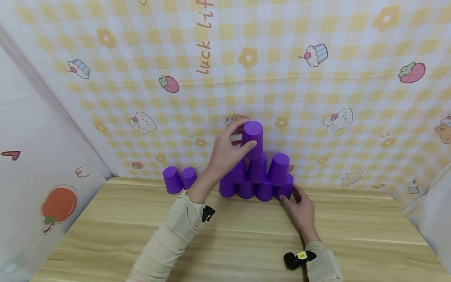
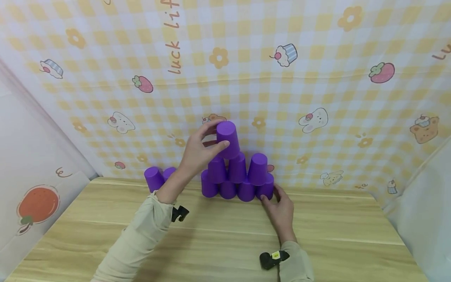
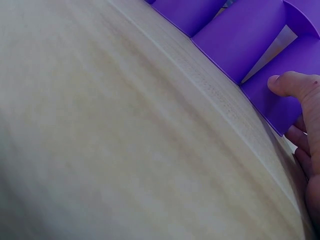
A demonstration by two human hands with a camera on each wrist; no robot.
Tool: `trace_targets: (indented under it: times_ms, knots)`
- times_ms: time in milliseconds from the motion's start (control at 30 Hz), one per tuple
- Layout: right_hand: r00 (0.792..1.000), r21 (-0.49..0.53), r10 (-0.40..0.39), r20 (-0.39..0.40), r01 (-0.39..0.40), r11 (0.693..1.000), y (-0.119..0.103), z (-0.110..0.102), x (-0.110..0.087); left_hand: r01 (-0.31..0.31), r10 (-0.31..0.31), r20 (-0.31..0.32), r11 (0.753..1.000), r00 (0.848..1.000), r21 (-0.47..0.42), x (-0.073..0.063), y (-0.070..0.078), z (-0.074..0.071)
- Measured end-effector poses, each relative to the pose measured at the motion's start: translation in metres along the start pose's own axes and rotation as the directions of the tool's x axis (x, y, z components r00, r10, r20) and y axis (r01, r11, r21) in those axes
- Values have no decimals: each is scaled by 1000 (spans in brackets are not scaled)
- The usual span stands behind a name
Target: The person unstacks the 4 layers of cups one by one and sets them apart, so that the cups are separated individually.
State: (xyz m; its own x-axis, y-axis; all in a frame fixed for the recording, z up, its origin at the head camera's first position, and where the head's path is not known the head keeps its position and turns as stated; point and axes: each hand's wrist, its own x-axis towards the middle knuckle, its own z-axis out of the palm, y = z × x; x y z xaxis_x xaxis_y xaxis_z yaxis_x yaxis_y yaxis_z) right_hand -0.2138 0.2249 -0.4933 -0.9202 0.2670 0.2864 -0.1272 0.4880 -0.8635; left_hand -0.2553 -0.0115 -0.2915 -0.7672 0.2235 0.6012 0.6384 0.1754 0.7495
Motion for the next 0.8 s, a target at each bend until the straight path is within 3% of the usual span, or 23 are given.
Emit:
trace_targets:
  times_ms: [333,500,800]
  knots:
    - [1000,4,-7,-7,7,1000,1,1,1,11,-12,-23,1000,1000,-10,-6,-4,-8]
    - [1000,10,-17,-13,17,1000,2,1,1,43,-44,-52,999,998,-8,-9,-2,-12]
    - [1000,7,-9,-9,9,1000,1,1,1,45,-47,-71,999,996,-20,-13,3,-21]
